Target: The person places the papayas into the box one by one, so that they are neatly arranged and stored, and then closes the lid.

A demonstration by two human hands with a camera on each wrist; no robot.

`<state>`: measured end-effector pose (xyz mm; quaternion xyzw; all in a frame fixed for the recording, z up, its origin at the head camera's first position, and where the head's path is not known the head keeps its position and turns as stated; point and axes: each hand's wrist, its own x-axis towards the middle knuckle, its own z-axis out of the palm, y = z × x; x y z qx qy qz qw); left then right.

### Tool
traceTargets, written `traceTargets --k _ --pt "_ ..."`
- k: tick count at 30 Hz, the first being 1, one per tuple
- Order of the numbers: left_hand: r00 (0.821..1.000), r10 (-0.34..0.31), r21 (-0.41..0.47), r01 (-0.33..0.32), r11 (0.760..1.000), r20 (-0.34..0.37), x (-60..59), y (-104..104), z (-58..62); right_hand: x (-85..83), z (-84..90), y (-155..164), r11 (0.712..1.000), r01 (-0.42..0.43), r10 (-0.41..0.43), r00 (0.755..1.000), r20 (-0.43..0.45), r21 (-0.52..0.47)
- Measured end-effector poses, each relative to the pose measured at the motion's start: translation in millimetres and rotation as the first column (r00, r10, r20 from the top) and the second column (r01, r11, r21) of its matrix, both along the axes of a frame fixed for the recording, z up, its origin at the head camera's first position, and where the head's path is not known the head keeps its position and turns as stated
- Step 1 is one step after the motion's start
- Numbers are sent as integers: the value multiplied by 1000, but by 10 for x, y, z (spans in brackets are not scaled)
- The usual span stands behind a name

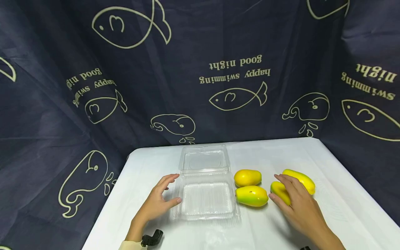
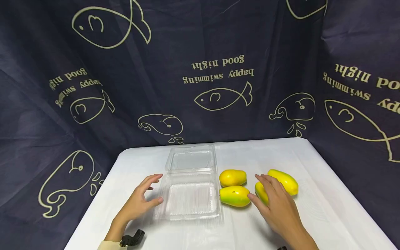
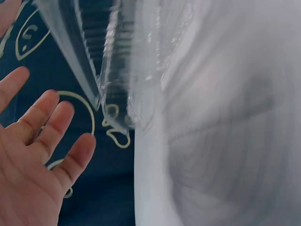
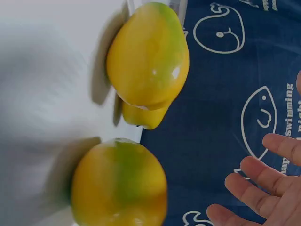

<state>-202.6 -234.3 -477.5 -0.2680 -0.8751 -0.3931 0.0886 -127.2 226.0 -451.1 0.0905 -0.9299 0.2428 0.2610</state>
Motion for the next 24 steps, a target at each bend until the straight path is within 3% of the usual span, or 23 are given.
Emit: traceTargets --k 9,17,24 --pt "997 -69 126 64 990 36 -12 -74 -165 73 -88 15 992 31 -24 998 61 -124" --pt "995 -10 73 3 997 95 25 -75 -220 130 -169 30 987 65 -58 997 46 -148" --pt "978 53 19 -59 998 203 42 -137 -256 185 -189 38 976 127 -107 987 120 -175"
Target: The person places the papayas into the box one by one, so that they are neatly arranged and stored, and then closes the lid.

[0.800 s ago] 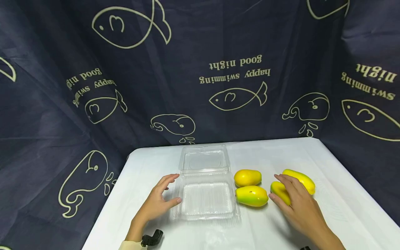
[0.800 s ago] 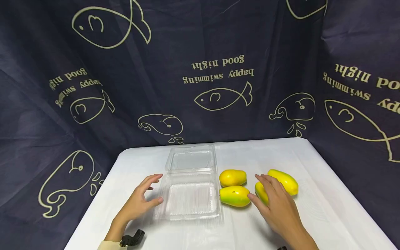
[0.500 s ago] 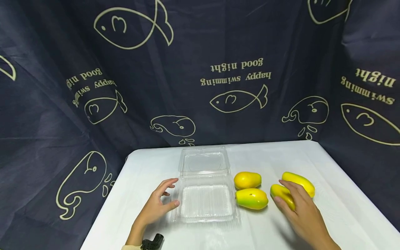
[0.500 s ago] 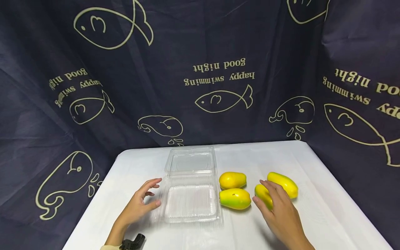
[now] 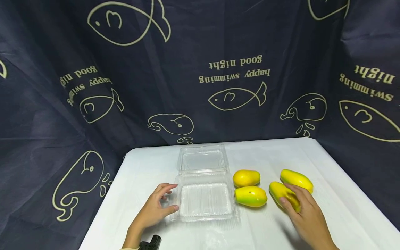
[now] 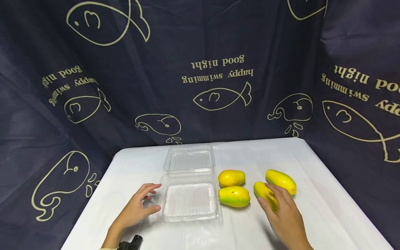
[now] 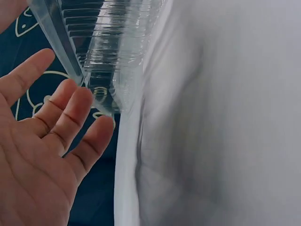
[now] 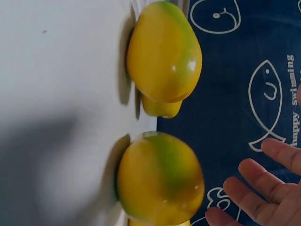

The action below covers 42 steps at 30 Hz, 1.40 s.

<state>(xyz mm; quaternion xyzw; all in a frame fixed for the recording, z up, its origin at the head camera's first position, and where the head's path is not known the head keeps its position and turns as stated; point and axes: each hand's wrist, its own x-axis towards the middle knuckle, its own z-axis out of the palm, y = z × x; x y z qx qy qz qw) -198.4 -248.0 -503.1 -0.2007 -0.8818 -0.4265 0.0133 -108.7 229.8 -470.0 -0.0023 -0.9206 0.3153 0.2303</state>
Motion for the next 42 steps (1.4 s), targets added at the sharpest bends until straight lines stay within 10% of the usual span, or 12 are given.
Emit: traceTargets --k 17,42 --pt "996 -45 4 45 999 73 6 21 -76 -62 -307 133 987 155 -156 987 22 33" --pt "998 -47 -59 48 997 31 -8 9 -45 -228 -423 324 992 34 -49 992 121 118"
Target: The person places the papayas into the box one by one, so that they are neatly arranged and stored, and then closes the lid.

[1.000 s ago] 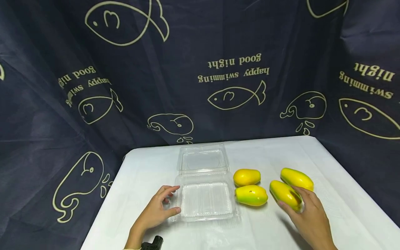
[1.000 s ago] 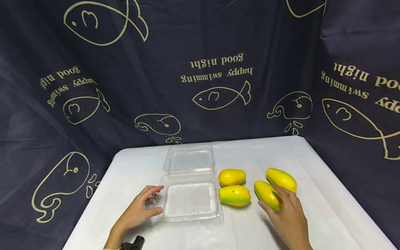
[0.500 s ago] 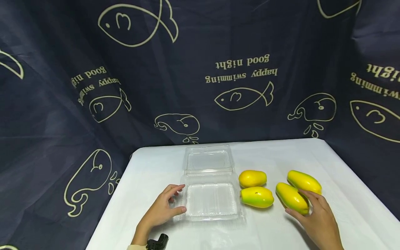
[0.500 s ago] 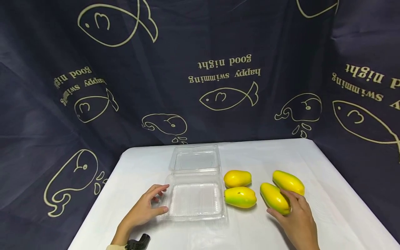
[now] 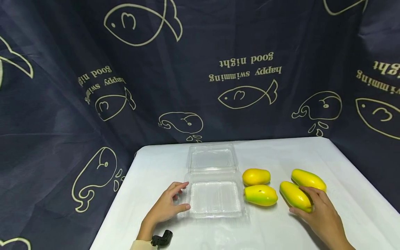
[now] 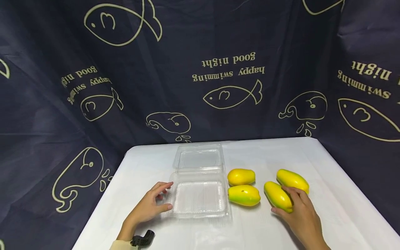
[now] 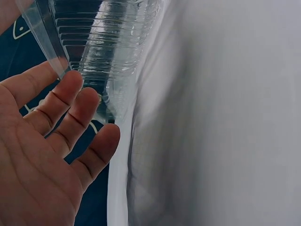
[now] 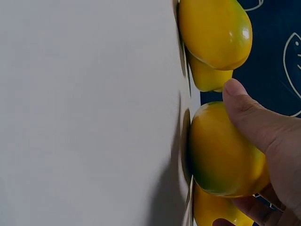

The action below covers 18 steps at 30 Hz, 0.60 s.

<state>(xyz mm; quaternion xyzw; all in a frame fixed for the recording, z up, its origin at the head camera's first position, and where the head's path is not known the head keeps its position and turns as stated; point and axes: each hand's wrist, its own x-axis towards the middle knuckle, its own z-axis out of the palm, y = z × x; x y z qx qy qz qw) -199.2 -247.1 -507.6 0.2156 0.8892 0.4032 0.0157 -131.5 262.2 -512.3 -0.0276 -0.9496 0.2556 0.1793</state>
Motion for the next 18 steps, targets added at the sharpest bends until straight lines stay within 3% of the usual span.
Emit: traceTargets --k 9,18 --pt "999 44 8 -44 999 10 34 -39 47 -160 -5 -38 998 -57 58 997 -58 9" --pt "999 22 4 -22 1000 37 22 43 45 -67 -17 26 1000 -31 31 999 -39 -2"
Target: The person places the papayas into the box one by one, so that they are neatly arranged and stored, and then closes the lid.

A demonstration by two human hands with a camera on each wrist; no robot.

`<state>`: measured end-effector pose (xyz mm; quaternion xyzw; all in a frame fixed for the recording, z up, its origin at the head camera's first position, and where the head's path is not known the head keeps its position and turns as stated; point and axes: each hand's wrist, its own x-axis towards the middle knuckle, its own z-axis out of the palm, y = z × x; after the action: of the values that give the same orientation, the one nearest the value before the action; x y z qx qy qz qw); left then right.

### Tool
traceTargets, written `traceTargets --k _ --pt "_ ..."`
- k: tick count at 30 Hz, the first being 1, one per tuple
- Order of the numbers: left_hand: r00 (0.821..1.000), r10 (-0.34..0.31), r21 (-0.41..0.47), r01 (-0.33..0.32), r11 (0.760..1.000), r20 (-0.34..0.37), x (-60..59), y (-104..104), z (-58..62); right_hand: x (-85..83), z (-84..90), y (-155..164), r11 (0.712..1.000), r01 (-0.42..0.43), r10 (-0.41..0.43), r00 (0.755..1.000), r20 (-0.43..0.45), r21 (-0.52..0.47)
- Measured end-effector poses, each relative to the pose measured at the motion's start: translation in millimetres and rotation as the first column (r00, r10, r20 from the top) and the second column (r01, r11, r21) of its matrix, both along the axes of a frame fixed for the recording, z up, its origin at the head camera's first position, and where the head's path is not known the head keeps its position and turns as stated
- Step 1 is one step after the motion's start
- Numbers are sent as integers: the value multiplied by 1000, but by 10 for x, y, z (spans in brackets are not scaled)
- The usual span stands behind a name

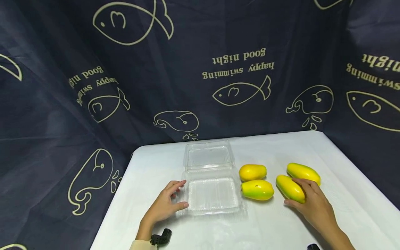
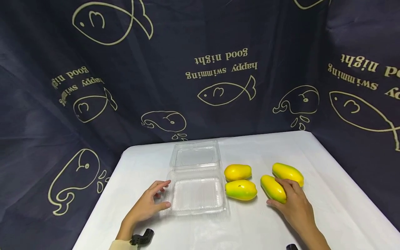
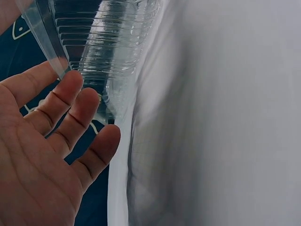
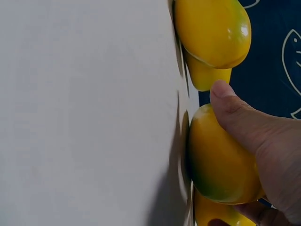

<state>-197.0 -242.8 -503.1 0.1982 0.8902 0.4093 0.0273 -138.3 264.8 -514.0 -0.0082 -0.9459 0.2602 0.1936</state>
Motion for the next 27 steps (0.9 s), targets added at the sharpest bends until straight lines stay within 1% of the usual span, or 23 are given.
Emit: traceTargets --k 8,15,21,24,27 --pt "1000 6 4 -6 1000 11 -31 10 4 -64 24 20 998 -52 49 995 -87 -35" --pt "1000 6 -1 -6 1000 7 -27 5 -11 -85 31 -14 998 -53 48 992 -113 -39" --pt "1000 -3 0 3 1000 4 -16 7 -11 -87 47 -22 997 -66 59 984 -167 -33" --pt "1000 -7 -2 7 1000 5 -5 4 -3 -91 61 -33 997 -66 61 983 -174 -26" --pt "1000 -11 -3 11 1000 -1 4 0 8 -95 94 -49 998 -64 59 985 -162 -26"
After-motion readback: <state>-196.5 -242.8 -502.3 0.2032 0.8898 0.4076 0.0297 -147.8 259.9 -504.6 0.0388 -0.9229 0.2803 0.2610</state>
